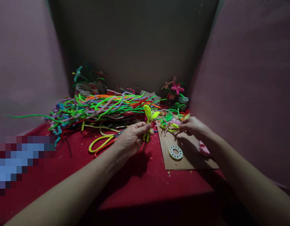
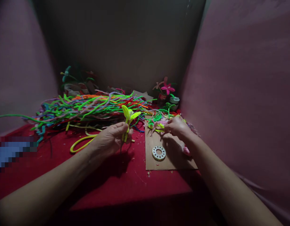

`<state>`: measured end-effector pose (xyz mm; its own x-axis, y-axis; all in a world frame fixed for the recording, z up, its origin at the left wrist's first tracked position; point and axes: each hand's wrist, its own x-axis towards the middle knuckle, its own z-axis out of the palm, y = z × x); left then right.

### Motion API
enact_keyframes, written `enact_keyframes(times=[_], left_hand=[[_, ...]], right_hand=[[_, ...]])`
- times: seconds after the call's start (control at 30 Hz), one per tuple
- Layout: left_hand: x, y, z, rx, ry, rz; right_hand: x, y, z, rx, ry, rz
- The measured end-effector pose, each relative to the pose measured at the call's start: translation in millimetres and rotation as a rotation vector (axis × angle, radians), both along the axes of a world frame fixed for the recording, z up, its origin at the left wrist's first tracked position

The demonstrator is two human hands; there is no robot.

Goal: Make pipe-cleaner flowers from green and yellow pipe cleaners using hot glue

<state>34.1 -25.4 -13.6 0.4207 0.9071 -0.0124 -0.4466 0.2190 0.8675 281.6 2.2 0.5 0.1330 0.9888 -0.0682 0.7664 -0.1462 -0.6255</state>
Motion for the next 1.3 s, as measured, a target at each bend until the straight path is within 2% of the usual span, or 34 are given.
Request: enact_keyframes(times=[0.1,0.27,0.37,0.5,0.6,0.67,0.73,0.83,0.97,1.03,1.1,1.2,1.3], left_hand=[[1,0,-0.2,0.007,-0.001,-0.004],[1,-1,-0.6,0.015,-0.006,-0.012],[2,-2,-0.4,0.003,-0.016,-0.013],[2,-3,0.2,-0.016,-0.032,-0.019],[2,-3,0.0,-0.027,-0.051,-0.03],[3,-3,-0.1,-0.037,-0.06,-0.025],[3,-3,0.0,-0.039,-0.06,-0.02],[3,-3,0.8,-0.032,-0.053,-0.025],[3,-4,1.8,-0.042,-0.057,-0.024],[3,-5,2.0,-0.052,-0.062,-0.015],[3,-5,1.9,-0.058,-0.064,-0.014],[3,-6,1.9,-0.056,-0.058,-0.022],[3,-6,2.6,-0.059,-0.05,-0.018]], right_hand=[[8,-11,3.0,0.003,0.189,0.023],[20,-26,-0.5,-0.075,0.705,-0.011],[21,-34,-5.6,-0.123,0.861,-0.011],[12,-46,-9.6,-0.093,1.053,0.033],[4,-51,-12.6,-0.066,1.081,0.044],[1,-50,-16.6,0.001,1.003,0.055],[1,-45,-21.7,0.128,0.832,0.044],[0,-35,-29.3,0.279,0.398,0.012],[-6,-23,-35.3,0.343,-0.284,0.045],[-14,-20,-36.6,0.344,-0.5,0.052],[-21,-17,-36.5,0.31,-0.55,0.032],[-27,-13,-31.8,0.255,-0.463,0.026],[-21,-9,-20.7,0.192,-0.37,0.093]])
